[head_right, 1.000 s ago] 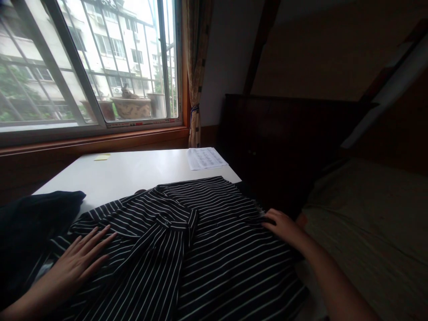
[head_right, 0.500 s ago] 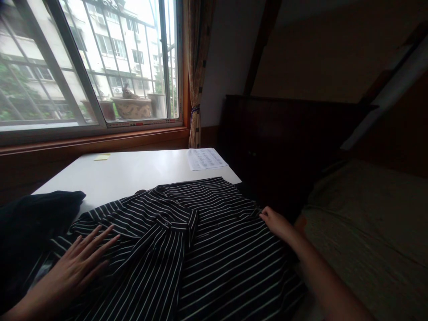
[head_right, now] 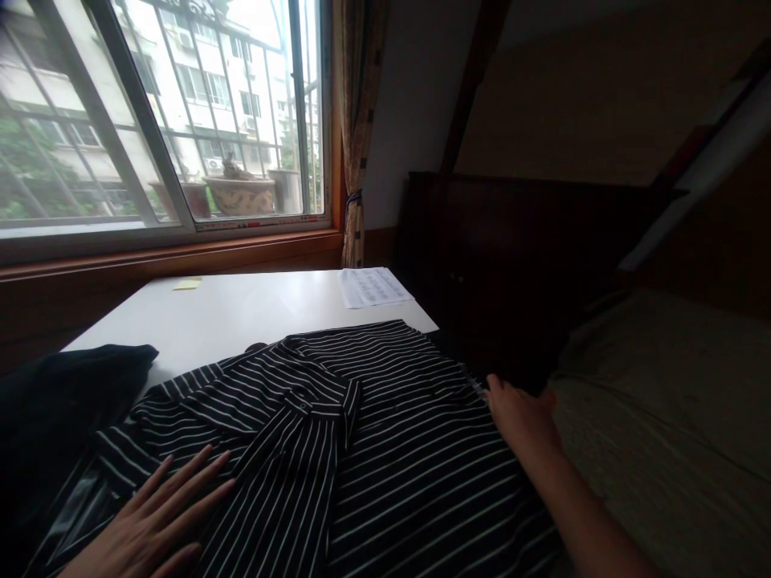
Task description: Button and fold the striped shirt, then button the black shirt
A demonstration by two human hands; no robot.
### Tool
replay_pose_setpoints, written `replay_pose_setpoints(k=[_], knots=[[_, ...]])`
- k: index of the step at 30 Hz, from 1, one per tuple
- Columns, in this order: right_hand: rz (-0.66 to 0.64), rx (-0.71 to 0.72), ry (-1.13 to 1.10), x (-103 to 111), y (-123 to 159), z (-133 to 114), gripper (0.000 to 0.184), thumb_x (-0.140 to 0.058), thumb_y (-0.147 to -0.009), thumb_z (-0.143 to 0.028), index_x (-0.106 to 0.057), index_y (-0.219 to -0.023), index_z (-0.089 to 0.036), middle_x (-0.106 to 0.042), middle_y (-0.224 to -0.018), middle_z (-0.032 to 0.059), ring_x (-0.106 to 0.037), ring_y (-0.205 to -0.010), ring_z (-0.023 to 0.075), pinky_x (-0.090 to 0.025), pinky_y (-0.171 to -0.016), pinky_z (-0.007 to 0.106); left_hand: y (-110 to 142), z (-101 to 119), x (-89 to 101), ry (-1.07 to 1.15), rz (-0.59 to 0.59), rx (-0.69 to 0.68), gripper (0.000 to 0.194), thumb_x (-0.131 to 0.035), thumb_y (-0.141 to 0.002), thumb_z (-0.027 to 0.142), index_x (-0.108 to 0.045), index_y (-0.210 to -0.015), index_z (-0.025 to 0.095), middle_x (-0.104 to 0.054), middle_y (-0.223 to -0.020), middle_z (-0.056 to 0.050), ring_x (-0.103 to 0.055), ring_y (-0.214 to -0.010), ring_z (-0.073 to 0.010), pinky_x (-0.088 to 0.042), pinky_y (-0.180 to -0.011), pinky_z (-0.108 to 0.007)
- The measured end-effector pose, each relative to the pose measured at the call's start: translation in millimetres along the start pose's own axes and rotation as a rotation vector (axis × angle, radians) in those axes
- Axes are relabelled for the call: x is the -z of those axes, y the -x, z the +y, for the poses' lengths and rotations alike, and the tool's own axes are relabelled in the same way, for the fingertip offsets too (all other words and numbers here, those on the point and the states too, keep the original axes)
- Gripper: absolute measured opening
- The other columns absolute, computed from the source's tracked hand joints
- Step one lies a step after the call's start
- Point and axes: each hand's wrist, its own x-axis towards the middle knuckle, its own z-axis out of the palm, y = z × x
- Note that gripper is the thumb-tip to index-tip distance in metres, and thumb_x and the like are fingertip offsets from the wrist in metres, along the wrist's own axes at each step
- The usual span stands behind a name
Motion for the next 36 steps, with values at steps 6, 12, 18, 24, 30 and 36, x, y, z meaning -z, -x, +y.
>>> replay_pose_setpoints(k=[6, 12, 18, 24, 30, 36], knots=[[0.002, 0.016, -0.301, -7.5, -25.6, -9.3, 0.028, -0.048, -0.095, -0.040, -0.068, -0.090, -0.021, -0.070, -0.100, 0.0127, -0.067, -0.093, 0.0283, -0.049, -0.088, 0.038, -2.6, -1.8, 3.2, 0.103, -0.088, 0.035, 0.062, -0.045, -0.100, 0.059, -0.020, -0.156, 0.047, -0.028, -0.164, 0.006, -0.033, -0.148, -0.0307, -0.030, -0.120, -0.053], [-0.104, -0.068, -0.510, -17.2, -53.1, -18.5, 0.030, -0.064, -0.080, -0.050, -0.070, -0.080, -0.021, -0.074, -0.086, 0.0077, -0.070, -0.079, 0.0251, -0.053, -0.072, 0.032, -12.8, 2.8, 12.8, 0.099, 0.009, -0.002, 0.060, -0.046, -0.100, 0.058, -0.025, -0.155, 0.045, -0.035, -0.161, 0.005, -0.038, -0.146, -0.0299, -0.032, -0.119, -0.050], [-0.060, -0.135, -0.614, -3.9, -55.2, -13.3, 0.028, -0.059, -0.082, -0.049, -0.067, -0.083, -0.022, -0.075, -0.084, 0.0057, -0.070, -0.077, 0.0246, -0.052, -0.070, 0.032, -13.5, 4.9, 13.1, 0.063, 0.062, -0.020, 0.061, -0.046, -0.100, 0.058, -0.027, -0.156, 0.041, -0.037, -0.160, 0.005, -0.039, -0.145, -0.0282, -0.030, -0.120, -0.047], [0.040, -0.177, -0.609, 12.3, -36.8, -10.2, 0.035, -0.053, -0.087, -0.054, -0.065, -0.097, -0.023, -0.075, -0.096, 0.0075, -0.070, -0.085, 0.0263, -0.051, -0.074, 0.034, -12.4, 4.5, 7.9, 0.035, 0.034, -0.030, 0.062, -0.048, -0.100, 0.057, -0.025, -0.156, 0.041, -0.034, -0.162, 0.004, -0.036, -0.147, -0.0298, -0.030, -0.120, -0.049], [0.028, -0.150, -0.536, 1.3, -32.2, -13.6, 0.021, -0.057, -0.085, -0.047, -0.063, -0.082, -0.026, -0.072, -0.082, 0.0048, -0.069, -0.079, 0.0258, -0.050, -0.073, 0.034, -11.5, 4.9, 7.9, 0.093, -0.011, 0.005, 0.063, -0.048, -0.100, 0.057, -0.022, -0.156, 0.045, -0.034, -0.162, 0.006, -0.037, -0.146, -0.0307, -0.030, -0.120, -0.052], [0.011, -0.102, -0.462, -20.8, -33.5, -18.8, 0.019, -0.063, -0.080, -0.042, -0.062, -0.083, -0.023, -0.069, -0.100, 0.0098, -0.067, -0.097, 0.0282, -0.050, -0.089, 0.037, -11.7, 2.5, 8.2, 0.157, -0.039, 0.030, 0.061, -0.048, -0.099, 0.057, -0.024, -0.154, 0.047, -0.034, -0.161, 0.006, -0.037, -0.146, -0.0312, -0.030, -0.120, -0.054]])
